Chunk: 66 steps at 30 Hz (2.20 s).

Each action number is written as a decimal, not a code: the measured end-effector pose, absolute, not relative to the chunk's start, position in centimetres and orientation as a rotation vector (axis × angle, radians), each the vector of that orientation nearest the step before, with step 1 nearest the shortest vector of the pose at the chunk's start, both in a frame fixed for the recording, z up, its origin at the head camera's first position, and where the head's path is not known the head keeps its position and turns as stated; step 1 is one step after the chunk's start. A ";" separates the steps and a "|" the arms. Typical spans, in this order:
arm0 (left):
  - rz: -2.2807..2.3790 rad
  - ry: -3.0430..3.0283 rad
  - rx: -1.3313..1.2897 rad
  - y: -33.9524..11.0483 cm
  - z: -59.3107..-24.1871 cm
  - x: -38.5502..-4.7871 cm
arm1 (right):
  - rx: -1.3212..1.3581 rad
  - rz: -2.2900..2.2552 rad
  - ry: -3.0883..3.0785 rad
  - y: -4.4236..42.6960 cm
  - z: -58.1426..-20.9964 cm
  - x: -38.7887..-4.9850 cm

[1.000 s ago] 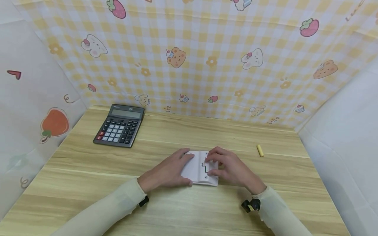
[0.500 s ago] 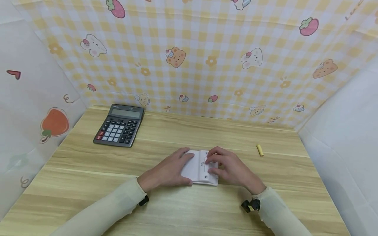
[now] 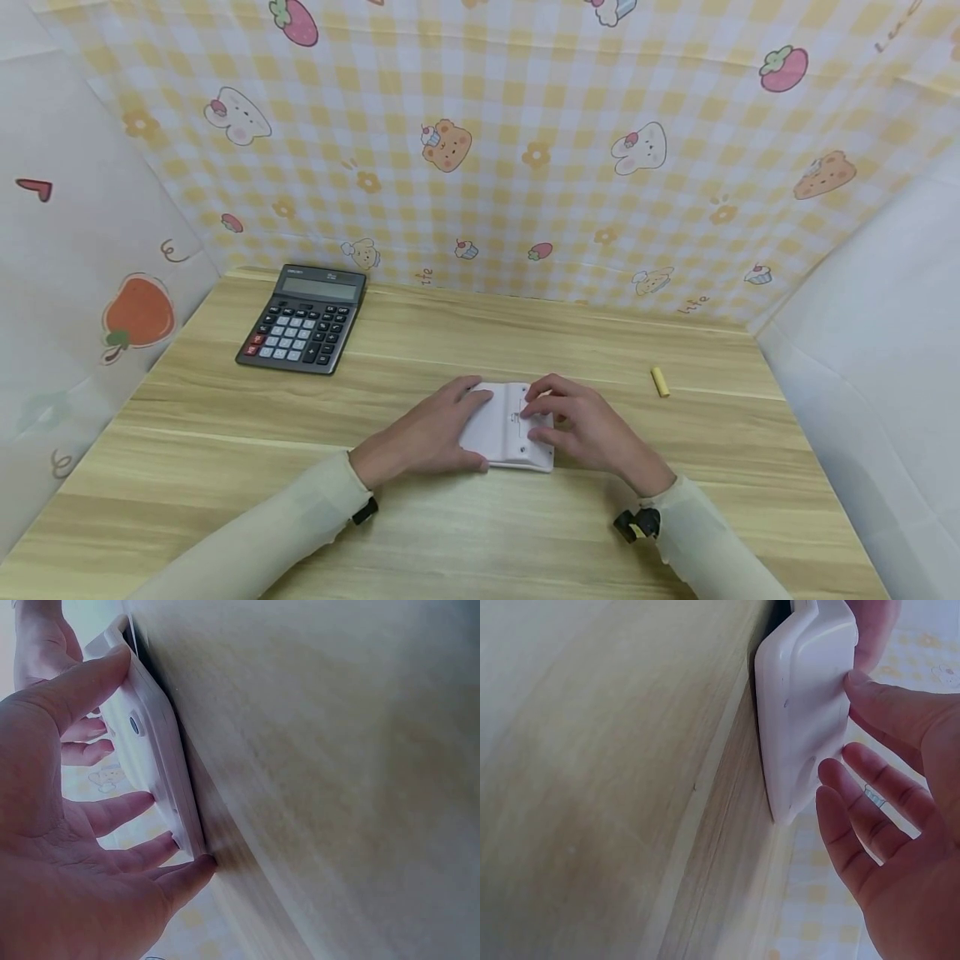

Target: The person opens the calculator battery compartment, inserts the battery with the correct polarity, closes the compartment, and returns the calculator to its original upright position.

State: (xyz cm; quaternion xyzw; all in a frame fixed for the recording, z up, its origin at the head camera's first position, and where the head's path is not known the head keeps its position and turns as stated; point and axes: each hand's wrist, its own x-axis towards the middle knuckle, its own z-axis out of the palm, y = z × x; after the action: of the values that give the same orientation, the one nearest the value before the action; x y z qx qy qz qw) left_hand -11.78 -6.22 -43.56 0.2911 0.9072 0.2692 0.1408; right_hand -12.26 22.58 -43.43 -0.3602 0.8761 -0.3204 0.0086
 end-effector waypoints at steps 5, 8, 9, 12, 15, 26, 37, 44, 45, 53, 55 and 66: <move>0.778 2.621 0.849 -6.3 -43.6 -11.8 | -1.115 -1.032 2.727 22.6 -43.4 -12.2; 0.776 2.623 0.853 -6.3 -43.6 -11.8 | -1.116 -1.043 2.723 22.6 -43.5 -12.2; 0.776 2.624 0.853 -6.3 -43.6 -11.8 | -1.112 -1.045 2.722 22.6 -43.5 -12.2; 0.775 2.625 0.853 -6.3 -43.7 -11.8 | -1.096 -1.056 2.717 22.6 -43.6 -12.2; 0.773 2.625 0.849 -6.2 -43.7 -11.8 | -1.081 -1.065 2.718 22.7 -43.7 -12.3; 0.768 2.624 0.836 -6.2 -43.8 -11.9 | -1.044 -1.054 2.712 22.6 -43.4 -12.3; 0.766 2.620 0.832 -6.2 -43.8 -11.8 | -0.991 -1.010 2.710 23.0 -43.4 -12.2; 0.755 2.656 0.815 -5.9 -43.6 -11.3 | -0.909 -0.949 2.746 23.8 -43.5 -12.4; 0.751 2.660 0.814 -5.9 -43.6 -11.2 | -0.893 -0.942 2.748 23.9 -43.6 -12.5; 0.597 2.711 0.861 -5.3 -43.5 -10.3 | -0.798 -0.905 2.737 24.5 -44.0 -13.2; 0.555 2.731 0.880 -5.1 -43.6 -10.1 | -0.778 -0.903 2.728 24.5 -44.1 -13.3; 0.208 2.885 1.058 -4.3 -43.1 -9.1 | -0.729 -0.931 2.704 24.3 -44.1 -13.3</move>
State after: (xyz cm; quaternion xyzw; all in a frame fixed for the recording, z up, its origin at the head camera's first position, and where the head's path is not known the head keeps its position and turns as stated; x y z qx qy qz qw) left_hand -9.08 -4.25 -43.14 0.3433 0.9363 0.0676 0.0311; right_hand -13.27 24.35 -44.08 -0.2459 0.9120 -0.3142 0.0951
